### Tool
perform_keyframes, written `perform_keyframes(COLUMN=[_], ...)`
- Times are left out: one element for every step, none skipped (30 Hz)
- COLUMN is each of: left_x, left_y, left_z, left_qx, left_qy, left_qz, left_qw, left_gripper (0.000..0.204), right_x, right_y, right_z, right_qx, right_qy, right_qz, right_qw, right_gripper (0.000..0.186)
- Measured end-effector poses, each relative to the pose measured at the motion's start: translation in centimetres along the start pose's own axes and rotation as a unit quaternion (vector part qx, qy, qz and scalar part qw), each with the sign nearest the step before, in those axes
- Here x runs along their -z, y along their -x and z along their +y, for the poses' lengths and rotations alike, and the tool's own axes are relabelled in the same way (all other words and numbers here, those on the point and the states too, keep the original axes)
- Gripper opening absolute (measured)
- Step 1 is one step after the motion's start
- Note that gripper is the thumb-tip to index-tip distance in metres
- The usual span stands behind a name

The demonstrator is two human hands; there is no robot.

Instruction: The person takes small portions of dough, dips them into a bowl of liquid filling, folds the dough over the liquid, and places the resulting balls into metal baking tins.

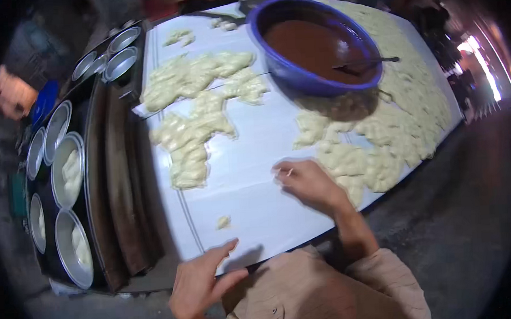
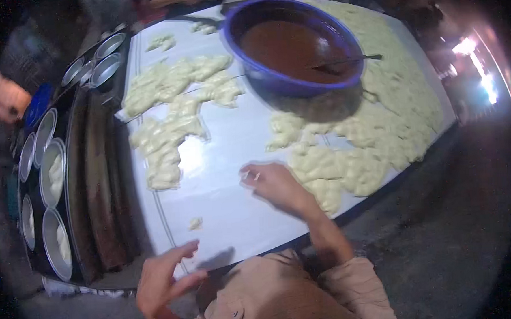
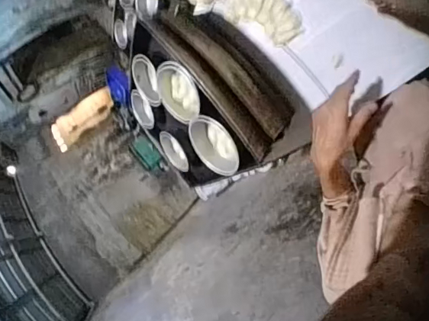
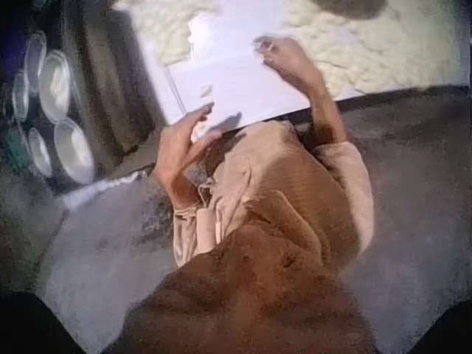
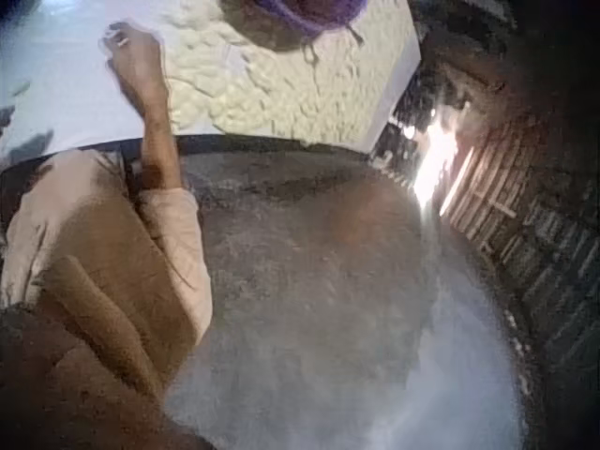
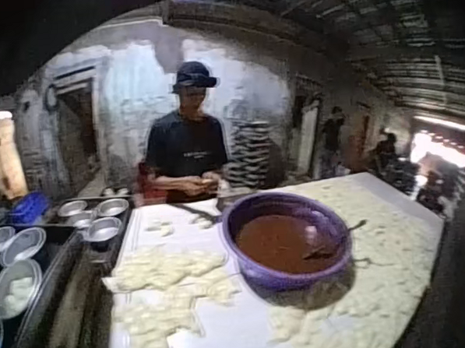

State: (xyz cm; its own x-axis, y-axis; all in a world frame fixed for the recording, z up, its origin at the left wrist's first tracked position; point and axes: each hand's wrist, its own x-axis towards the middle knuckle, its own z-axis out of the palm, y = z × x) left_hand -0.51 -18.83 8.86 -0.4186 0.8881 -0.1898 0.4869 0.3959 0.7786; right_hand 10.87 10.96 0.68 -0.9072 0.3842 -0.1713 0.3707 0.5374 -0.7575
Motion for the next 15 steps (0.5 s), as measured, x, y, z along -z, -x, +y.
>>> perform_keyframes(left_x=[-1.4, -2.8, -4.3, -5.5, -7.0, -8.7, -10.0, -11.0, -12.0, -12.9, -13.5, -14.3, -15.1, -15.7, -15.9], left_y=[-2.1, -4.3, -7.1, -10.2, -13.2, -16.2, -19.0, -21.3, -23.2, -25.1, -26.4, -27.5, -28.3, -28.9, -29.2], left_z=[-0.2, -0.6, -0.6, -0.7, -0.7, -0.7, -0.4, 0.1, 0.8, 1.4, 1.8, 1.8, 2.3, 2.7, 2.9], left_qx=[0.033, 0.069, 0.047, 0.028, 0.010, -0.008, -0.011, -0.012, -0.011, -0.017, -0.022, -0.021, -0.031, -0.041, -0.006], left_qy=[-0.001, -0.002, 0.029, 0.056, 0.041, 0.027, 0.032, 0.037, 0.032, -0.017, -0.070, -0.077, -0.088, -0.098, -0.089], left_qz=[-0.021, -0.041, -0.033, -0.024, -0.011, 0.000, 0.007, 0.015, 0.009, 0.021, 0.037, 0.041, 0.082, 0.123, 0.111], left_qw=[0.999, 0.997, 0.998, 0.998, 0.999, 1.000, 0.999, 0.999, 0.999, 0.999, 0.997, 0.996, 0.992, 0.987, 0.990], left_gripper=[0.056, 0.055, 0.054, 0.053, 0.050, 0.048, 0.044, 0.041, 0.041, 0.042, 0.043, 0.043, 0.047, 0.052, 0.062], right_x=[1.1, 0.9, 1.9, 2.8, 3.7, 4.9, 6.0, 6.9, 8.4, 9.4, 10.0, 10.4, 10.5, 10.4, 10.1], right_y=[1.3, 2.3, 3.6, 4.4, 5.1, 5.4, 5.6, 5.5, 5.1, 4.7, 4.3, 3.7, 3.2, 2.4, 1.6], right_z=[-0.5, 1.3, 2.8, 4.2, 5.5, 7.4, 9.1, 10.3, 10.1, 10.7, 10.7, 10.8, 11.0, 11.2, 11.2], right_qx=[-0.038, -0.031, -0.046, -0.057, -0.077, -0.082, -0.098, -0.113, -0.150, -0.170, -0.171, -0.170, -0.169, -0.139, -0.109], right_qy=[-0.081, -0.116, -0.134, -0.154, -0.168, -0.172, -0.164, -0.156, -0.097, -0.045, -0.030, -0.015, -0.020, 0.004, 0.028], right_qz=[-0.068, -0.093, -0.076, -0.059, -0.006, 0.006, 0.074, 0.140, 0.170, 0.192, 0.210, 0.226, 0.227, 0.246, 0.264], right_qw=[0.994, 0.988, 0.987, 0.985, 0.983, 0.982, 0.979, 0.971, 0.969, 0.966, 0.962, 0.959, 0.959, 0.959, 0.958], right_gripper=[0.033, 0.032, 0.031, 0.030, 0.029, 0.029, 0.029, 0.029, 0.027, 0.026, 0.025, 0.025, 0.025, 0.025, 0.025])
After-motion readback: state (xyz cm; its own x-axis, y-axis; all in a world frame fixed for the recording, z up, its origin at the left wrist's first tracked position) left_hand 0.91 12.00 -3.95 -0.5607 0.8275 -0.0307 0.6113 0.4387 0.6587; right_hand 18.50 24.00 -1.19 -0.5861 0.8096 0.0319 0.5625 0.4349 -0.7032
